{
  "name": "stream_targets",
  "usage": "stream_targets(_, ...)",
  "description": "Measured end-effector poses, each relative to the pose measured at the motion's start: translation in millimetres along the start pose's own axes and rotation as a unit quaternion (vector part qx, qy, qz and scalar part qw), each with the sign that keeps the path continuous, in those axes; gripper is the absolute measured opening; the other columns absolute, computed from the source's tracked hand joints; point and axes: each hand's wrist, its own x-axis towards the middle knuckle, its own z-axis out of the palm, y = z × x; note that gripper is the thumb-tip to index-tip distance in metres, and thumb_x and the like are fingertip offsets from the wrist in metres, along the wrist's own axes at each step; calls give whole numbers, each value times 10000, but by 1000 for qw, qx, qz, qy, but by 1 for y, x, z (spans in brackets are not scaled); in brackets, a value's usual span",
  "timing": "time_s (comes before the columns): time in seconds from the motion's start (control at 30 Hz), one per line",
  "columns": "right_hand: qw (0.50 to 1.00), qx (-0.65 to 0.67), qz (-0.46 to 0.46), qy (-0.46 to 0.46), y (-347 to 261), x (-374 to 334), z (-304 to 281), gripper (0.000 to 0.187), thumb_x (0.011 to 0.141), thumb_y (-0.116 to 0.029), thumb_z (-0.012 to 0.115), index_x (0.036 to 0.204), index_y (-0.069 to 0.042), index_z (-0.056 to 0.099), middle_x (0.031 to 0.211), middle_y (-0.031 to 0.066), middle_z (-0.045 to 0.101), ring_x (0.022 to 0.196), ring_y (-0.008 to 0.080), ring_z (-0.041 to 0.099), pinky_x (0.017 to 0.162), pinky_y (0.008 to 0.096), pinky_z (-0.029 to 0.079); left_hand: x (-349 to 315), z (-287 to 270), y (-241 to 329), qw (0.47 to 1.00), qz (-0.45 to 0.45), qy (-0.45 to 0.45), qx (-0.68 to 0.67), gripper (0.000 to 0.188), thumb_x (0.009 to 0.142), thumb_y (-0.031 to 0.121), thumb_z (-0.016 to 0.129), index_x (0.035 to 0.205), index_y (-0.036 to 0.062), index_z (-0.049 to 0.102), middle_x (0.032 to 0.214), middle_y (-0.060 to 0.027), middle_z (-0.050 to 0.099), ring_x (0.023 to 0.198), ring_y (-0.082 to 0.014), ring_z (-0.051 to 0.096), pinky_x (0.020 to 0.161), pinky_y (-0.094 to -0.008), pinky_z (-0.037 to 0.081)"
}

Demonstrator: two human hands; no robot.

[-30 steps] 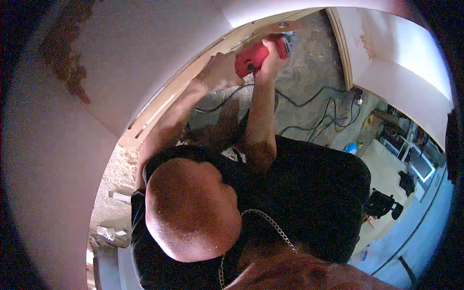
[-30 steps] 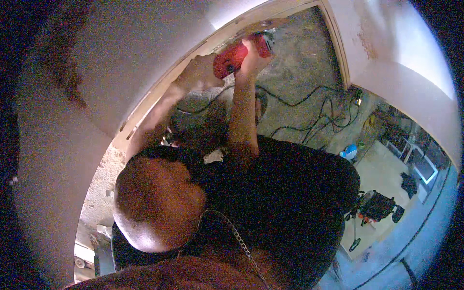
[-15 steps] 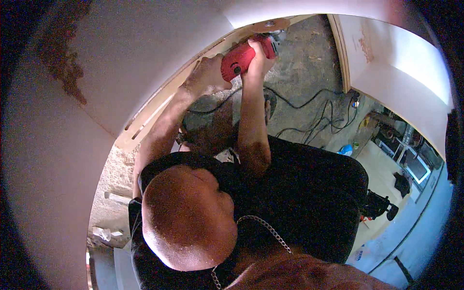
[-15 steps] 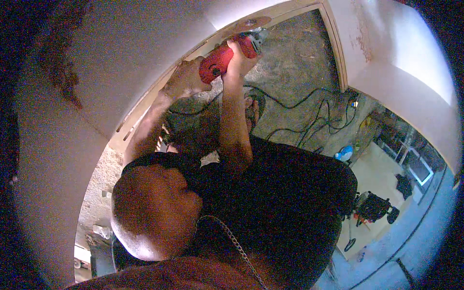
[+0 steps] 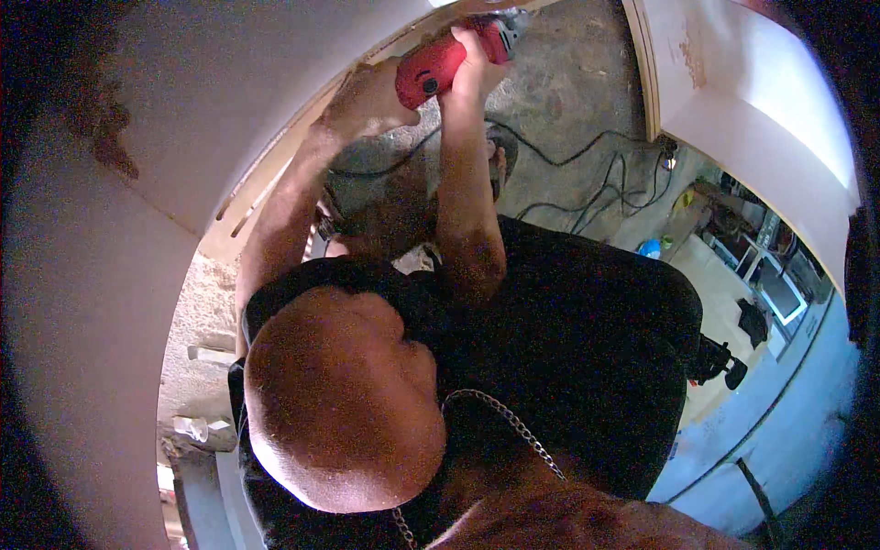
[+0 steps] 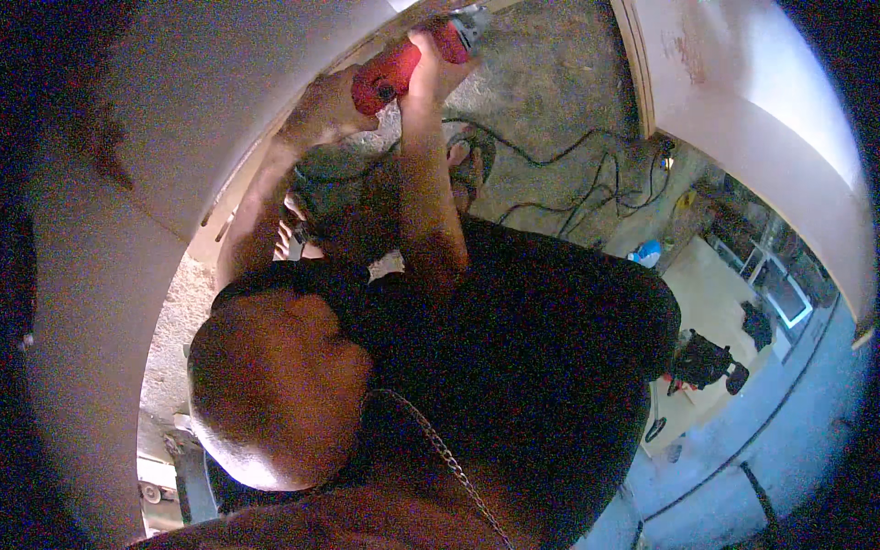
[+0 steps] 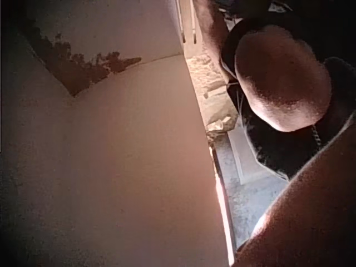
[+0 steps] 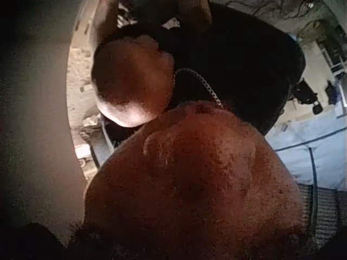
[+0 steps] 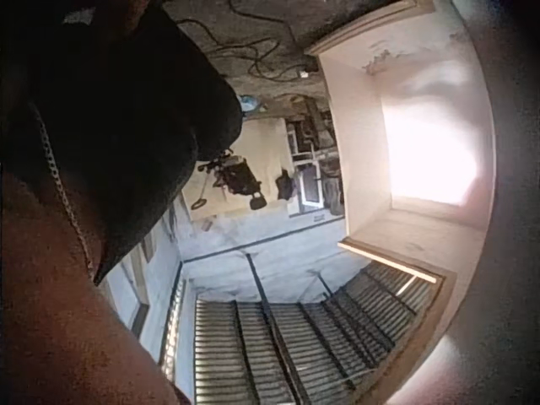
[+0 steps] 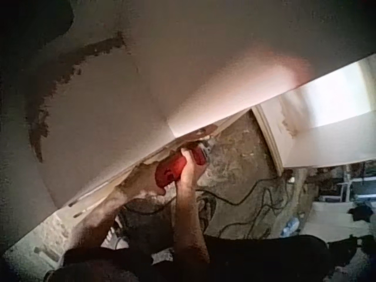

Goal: The person uses an angle grinder to sand and smooth the inner edges of a wooden frame installed on the floor, moving the tool along the wood in repeated strokes.

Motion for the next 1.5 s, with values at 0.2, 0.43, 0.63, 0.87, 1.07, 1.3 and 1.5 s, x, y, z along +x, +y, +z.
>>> stream_targets(0.2,998,-40,-29,24,2,11,-9,219,793,-44,752,996,9,689,957,84,695,829,216,671,767,371,544,8,6,-5,995,65,69,24,611,568,295,809,1076,1,640,881,-223,715,831,-386,707,844,-454,568)
stream_targets(0.43,992,-105,-73,6,3,13,-11,168,806,-31,716,968,7,693,943,77,698,844,214,668,790,365,538,6,-2,1,1000,5,16,15,672,537,325,837,1100,6,657,895,-222,720,829,-381,712,859,-433,572)
stream_targets(0.63,997,-62,-36,-9,-6,2,2,116,796,-36,707,898,6,672,916,72,690,814,206,650,788,351,530,4,-2,-5,998,47,29,6,667,548,302,837,1117,2,662,936,-232,722,865,-376,714,876,-431,572)
stream_targets(0.87,999,-36,-14,-13,-2,5,-4,109,805,-16,705,909,-5,674,900,71,682,814,204,653,758,362,533,3,0,-3,999,19,38,29,627,572,295,830,1090,-15,658,924,-259,713,880,-406,709,875,-458,567)
stream_targets(1.07,999,-39,-4,17,7,7,-9,121,815,-21,717,930,-10,679,915,71,686,811,213,657,751,367,532,0,-5,6,1000,0,6,-9,601,581,282,820,1086,4,651,888,-243,715,843,-403,710,847,-462,570)
stream_targets(1.3,999,-46,9,27,2,1,5,139,811,-22,721,946,-9,690,930,78,695,841,215,659,779,368,527,-1,-2,-7,999,32,28,-32,609,572,279,818,1099,27,646,870,-212,717,800,-383,705,818,-454,574)
stream_targets(1.5,995,-88,8,37,9,12,-23,151,808,-29,724,956,-9,698,944,85,701,869,216,655,795,367,520,-2,-5,12,999,-8,5,-38,583,567,286,817,1054,9,655,866,-217,717,800,-377,709,825,-452,575)
